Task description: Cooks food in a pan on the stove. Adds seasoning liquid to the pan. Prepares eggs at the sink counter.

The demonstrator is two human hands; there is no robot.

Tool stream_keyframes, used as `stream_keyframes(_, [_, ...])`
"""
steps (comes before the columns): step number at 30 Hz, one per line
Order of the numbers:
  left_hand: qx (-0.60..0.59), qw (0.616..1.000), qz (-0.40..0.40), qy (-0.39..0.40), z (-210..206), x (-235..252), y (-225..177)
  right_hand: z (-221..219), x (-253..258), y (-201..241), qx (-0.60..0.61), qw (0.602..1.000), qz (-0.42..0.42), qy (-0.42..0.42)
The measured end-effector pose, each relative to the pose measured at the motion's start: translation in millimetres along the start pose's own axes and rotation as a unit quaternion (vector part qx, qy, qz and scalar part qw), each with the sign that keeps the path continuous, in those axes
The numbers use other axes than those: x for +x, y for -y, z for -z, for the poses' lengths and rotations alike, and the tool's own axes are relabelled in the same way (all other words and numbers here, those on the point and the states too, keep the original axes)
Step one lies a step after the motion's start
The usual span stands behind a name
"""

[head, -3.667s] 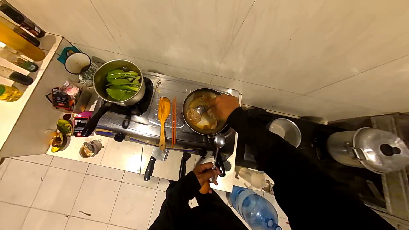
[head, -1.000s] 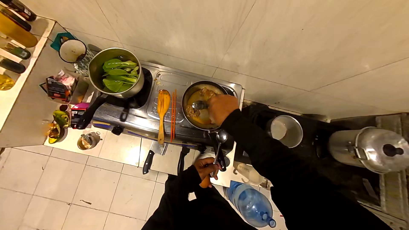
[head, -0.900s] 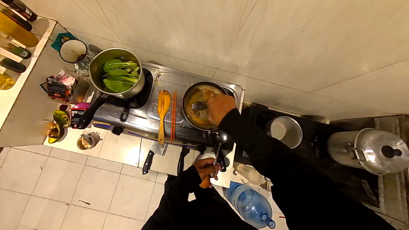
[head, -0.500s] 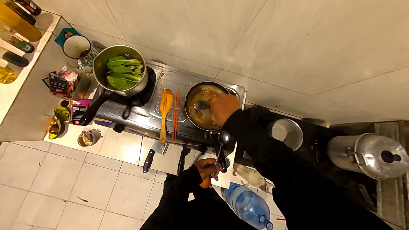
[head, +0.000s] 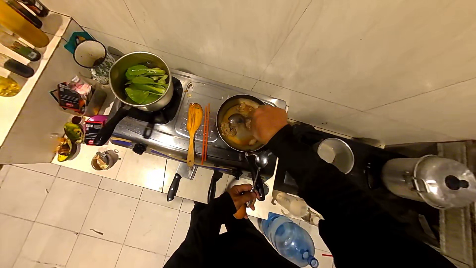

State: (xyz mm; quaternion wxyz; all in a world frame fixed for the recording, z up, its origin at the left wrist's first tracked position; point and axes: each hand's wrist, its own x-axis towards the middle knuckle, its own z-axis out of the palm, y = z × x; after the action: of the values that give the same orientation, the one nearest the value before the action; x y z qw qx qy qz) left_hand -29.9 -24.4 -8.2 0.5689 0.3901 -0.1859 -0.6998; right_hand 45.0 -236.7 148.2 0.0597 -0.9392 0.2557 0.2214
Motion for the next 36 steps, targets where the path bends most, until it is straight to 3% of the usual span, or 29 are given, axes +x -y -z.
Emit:
stream_keyframes(3, [0.012,1.000,0.009,-0.010,-1.6,-0.9,-3.7,-16.3,-0.1,0.6,-0.001,0.999,0.037,-0.007])
stream_keyframes(6, [0.011,1.000,0.012,-0.011,-2.1,-1.5,-4.1,-25.7,5.6,-2.6,0.001,1.000,0.007,0.006])
stream_keyframes(9, [0.009,1.000,0.002,-0.010,0.6,-2.0,-2.2,-24.0,11.1,-16.1,0.023,0.998,-0.026,-0.046])
stream_keyframes(14, [0.001,1.000,0.009,-0.013,-0.5,-3.2,-2.6,-38.8,1.2,-9.4,0.000,0.999,0.035,-0.041])
stream_keyframes(19, [-0.002,1.000,0.005,-0.010,1.3,-3.8,-1.4,-45.2,11.1,-24.2,0.013,0.998,0.001,-0.063])
stream_keyframes(25, [0.008,1.000,0.018,-0.012,-0.5,-4.9,-4.1,-64.0,-8.7,-39.3,0.022,0.991,0.058,-0.115])
stream_keyframes(28, [0.001,1.000,0.009,-0.013,-0.3,-6.0,-1.4,-64.0,-17.3,-47.6,0.020,0.992,0.040,-0.118])
stream_keyframes(31, [0.008,1.000,0.004,-0.018,-1.7,-5.0,-2.0,-53.5,-23.5,-45.4,0.027,0.996,-0.016,-0.086])
stream_keyframes(36, [0.004,1.000,0.006,-0.020,-1.7,-4.7,-2.2,-39.0,-24.3,-43.3,0.013,0.994,-0.031,0.100])
